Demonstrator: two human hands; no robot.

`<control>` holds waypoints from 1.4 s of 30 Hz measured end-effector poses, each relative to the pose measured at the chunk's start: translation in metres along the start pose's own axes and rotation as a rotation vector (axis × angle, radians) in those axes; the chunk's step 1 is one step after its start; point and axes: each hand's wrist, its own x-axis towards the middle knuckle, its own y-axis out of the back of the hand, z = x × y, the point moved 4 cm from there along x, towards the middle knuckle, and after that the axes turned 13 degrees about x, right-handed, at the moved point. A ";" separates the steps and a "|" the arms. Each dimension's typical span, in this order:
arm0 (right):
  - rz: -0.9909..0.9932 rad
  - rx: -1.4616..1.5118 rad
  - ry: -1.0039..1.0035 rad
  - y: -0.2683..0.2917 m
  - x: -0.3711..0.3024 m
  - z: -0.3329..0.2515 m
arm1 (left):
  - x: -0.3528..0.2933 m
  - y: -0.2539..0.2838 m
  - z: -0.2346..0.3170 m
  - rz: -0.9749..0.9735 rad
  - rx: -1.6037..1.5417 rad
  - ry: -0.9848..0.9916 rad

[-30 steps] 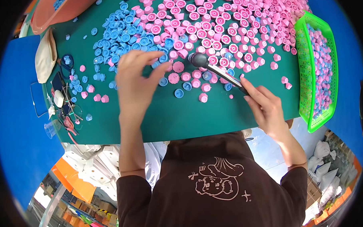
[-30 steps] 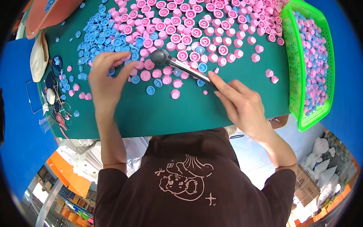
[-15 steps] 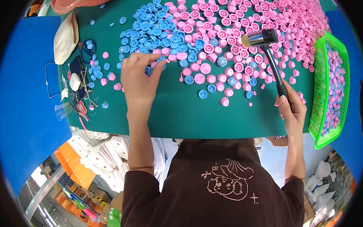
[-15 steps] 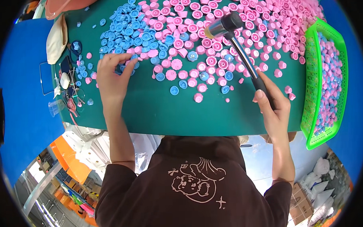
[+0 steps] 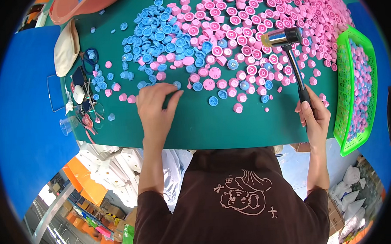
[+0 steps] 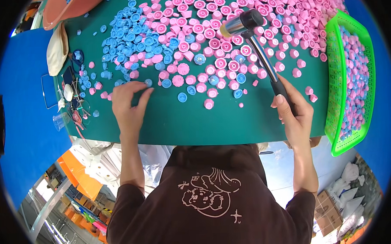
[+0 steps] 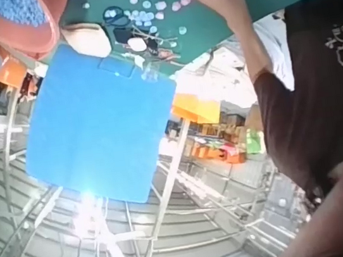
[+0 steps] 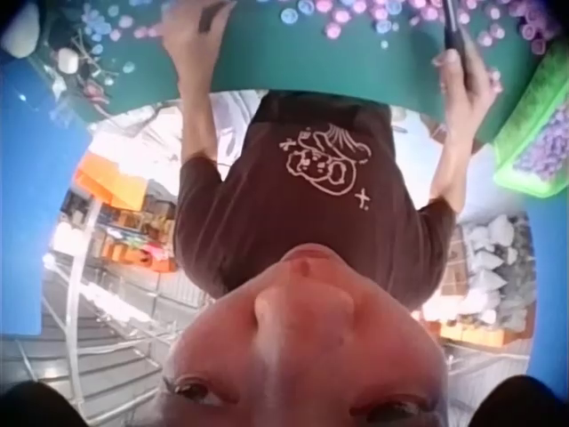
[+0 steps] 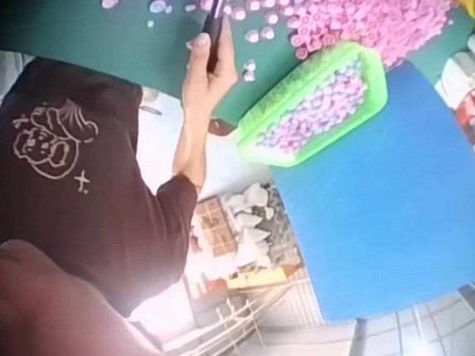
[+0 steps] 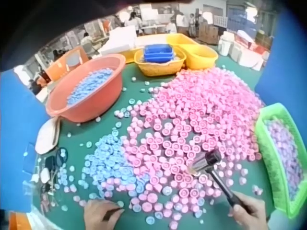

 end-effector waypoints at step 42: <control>-0.176 -0.329 0.177 0.000 -0.020 -0.019 | 0.047 -0.019 0.083 -0.171 -0.261 -0.168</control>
